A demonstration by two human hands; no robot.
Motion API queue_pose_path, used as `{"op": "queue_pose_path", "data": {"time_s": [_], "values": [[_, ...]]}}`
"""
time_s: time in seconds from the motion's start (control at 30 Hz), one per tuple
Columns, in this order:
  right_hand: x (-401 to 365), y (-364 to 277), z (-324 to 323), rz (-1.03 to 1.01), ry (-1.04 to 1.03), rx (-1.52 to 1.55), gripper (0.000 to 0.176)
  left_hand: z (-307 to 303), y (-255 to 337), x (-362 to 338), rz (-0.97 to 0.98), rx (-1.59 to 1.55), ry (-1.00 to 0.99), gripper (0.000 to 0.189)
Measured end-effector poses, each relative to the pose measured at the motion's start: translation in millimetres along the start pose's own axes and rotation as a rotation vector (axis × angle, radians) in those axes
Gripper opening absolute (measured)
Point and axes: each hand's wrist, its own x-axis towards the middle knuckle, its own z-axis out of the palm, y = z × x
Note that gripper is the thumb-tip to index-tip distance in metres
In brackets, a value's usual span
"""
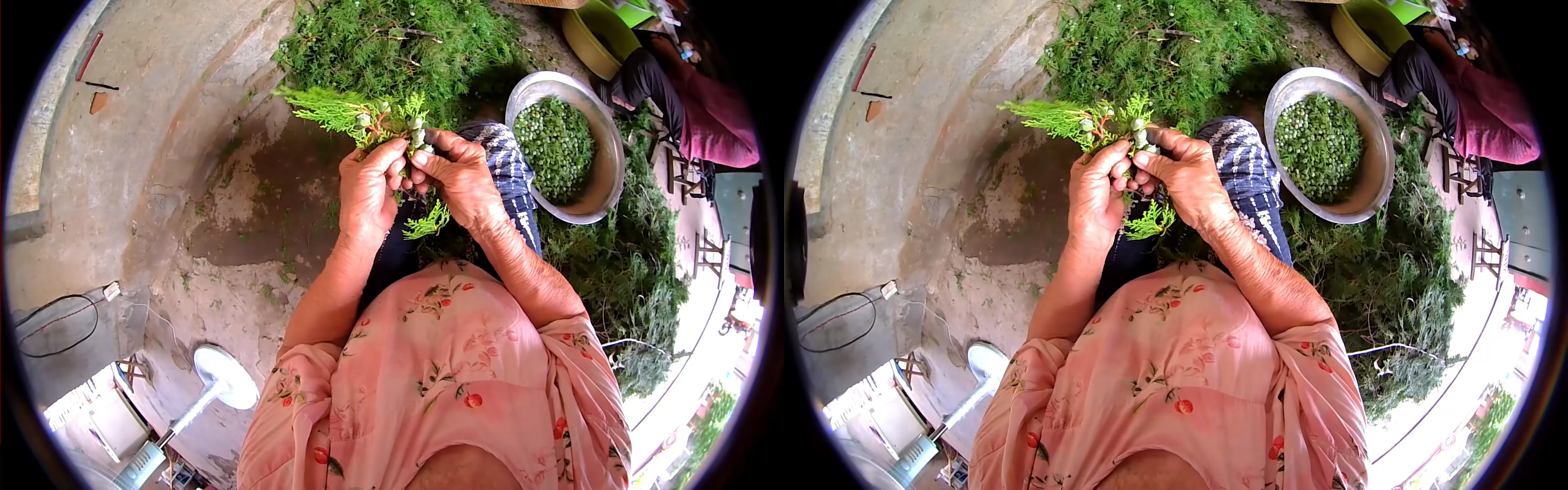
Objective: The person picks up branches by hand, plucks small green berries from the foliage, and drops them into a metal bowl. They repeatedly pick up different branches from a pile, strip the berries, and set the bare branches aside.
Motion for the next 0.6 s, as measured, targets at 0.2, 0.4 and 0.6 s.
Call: {"op": "queue_pose_path", "data": {"time_s": [0.2, 0.4, 0.6], "values": [[3, -1, -15, 0.104, -0.071, 0.279, 0.016, 4, 0, 2, 0.008, 0.014, -0.004, 0.006], [4, -6, -8, 0.072, -0.022, 0.346, 0.020, 3, -4, 4, 0.015, 0.011, 0.016, 0.005], [6, -5, 4, -0.173, 0.126, 0.021, 0.017, 13, -6, -2, 0.114, 0.198, 0.052, 0.011]]}}
